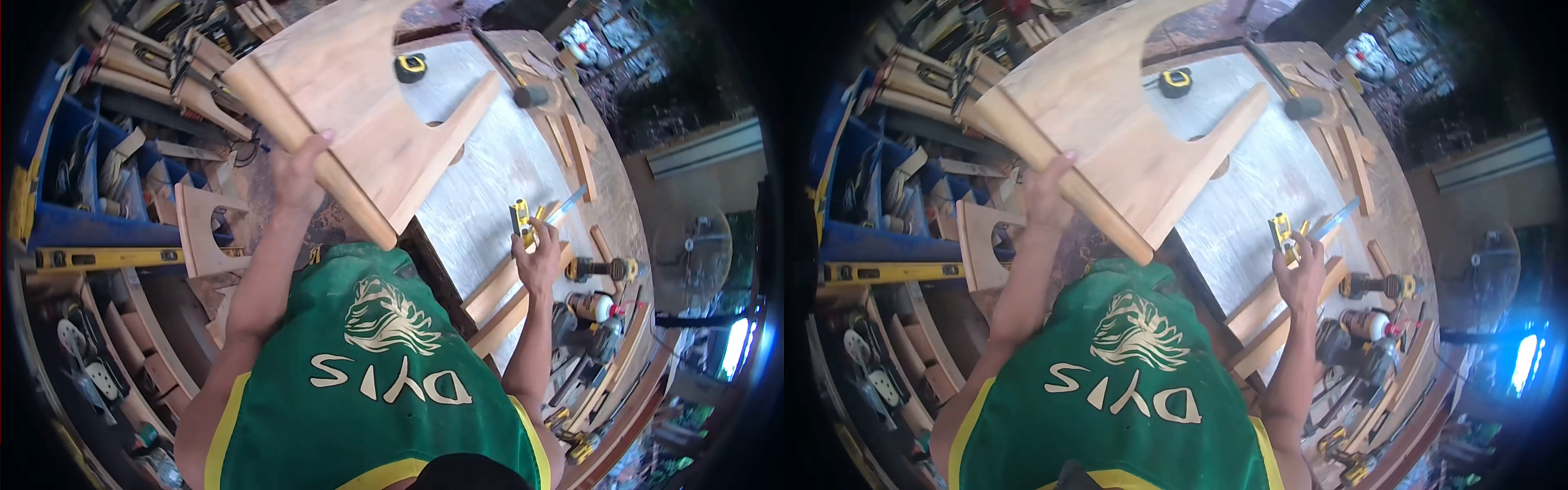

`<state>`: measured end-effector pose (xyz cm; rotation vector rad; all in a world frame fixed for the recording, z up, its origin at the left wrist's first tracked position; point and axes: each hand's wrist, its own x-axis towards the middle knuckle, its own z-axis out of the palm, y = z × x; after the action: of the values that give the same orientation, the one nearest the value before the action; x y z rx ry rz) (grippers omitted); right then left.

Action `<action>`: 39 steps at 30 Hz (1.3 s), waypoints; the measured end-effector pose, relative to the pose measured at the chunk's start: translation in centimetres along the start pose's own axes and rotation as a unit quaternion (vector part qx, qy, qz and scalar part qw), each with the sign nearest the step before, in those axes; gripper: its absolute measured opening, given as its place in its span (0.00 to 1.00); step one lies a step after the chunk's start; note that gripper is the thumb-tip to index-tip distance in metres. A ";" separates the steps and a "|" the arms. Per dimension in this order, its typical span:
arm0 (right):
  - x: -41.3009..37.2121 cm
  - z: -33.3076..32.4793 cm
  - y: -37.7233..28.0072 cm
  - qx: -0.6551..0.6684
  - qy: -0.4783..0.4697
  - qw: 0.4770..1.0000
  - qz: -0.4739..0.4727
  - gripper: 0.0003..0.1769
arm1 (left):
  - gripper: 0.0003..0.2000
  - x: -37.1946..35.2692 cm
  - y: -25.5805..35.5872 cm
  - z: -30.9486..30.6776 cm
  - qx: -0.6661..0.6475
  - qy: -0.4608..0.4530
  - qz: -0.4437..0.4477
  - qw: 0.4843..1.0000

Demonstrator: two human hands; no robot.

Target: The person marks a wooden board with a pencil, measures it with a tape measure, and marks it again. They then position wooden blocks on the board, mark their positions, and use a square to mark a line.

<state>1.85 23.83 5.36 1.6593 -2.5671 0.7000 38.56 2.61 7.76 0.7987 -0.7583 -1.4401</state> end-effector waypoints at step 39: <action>-13.1 3.2 -12.1 0.068 0.141 0.966 0.204 0.29 | 0.26 1.9 -15.1 -6.7 0.091 -0.109 -0.489 0.861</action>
<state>18.84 29.85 3.70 0.9615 -2.7113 1.0639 36.02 1.19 -8.65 1.2801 -0.6805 -2.4251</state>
